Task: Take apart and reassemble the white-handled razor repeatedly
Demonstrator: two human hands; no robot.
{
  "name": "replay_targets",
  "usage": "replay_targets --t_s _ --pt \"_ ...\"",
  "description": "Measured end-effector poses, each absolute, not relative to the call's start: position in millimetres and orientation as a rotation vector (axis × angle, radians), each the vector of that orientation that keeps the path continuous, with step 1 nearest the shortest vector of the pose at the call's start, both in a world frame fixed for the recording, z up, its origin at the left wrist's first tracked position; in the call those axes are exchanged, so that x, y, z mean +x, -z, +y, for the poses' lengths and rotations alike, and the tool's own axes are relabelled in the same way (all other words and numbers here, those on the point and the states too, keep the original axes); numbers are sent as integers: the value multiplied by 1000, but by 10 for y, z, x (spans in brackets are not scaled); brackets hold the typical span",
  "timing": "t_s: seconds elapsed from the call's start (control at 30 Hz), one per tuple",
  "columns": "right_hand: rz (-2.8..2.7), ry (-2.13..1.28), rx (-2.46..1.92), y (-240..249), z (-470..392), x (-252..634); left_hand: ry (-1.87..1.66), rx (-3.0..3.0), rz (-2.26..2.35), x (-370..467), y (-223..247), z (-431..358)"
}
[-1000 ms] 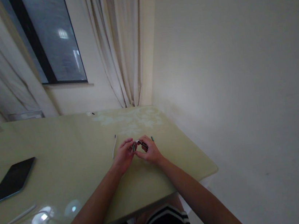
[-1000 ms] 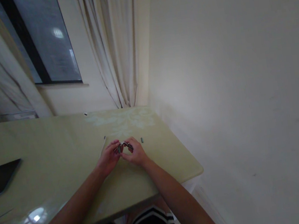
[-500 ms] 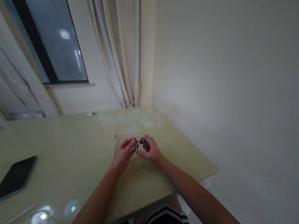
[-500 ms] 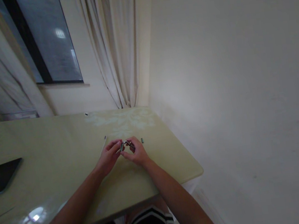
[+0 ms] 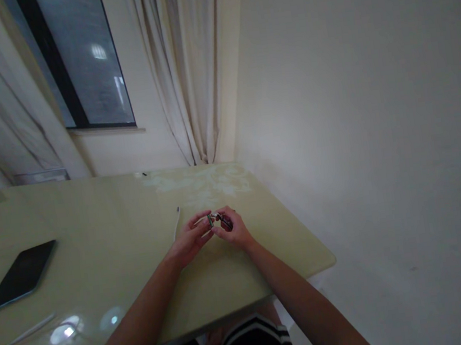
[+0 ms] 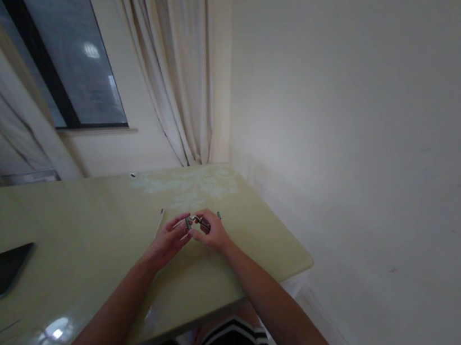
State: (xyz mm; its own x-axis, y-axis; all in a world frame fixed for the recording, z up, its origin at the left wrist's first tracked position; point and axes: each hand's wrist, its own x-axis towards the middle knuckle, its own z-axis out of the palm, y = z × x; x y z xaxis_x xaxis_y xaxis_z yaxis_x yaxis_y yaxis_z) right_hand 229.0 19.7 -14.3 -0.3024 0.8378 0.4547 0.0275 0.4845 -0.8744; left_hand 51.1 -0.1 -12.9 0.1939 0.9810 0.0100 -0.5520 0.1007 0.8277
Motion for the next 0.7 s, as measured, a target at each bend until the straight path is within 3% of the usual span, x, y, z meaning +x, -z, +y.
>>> replay_targets --t_s 0.7 --pt "-1548 -858 -938 147 290 2296 -1469 1058 941 614 94 -14"
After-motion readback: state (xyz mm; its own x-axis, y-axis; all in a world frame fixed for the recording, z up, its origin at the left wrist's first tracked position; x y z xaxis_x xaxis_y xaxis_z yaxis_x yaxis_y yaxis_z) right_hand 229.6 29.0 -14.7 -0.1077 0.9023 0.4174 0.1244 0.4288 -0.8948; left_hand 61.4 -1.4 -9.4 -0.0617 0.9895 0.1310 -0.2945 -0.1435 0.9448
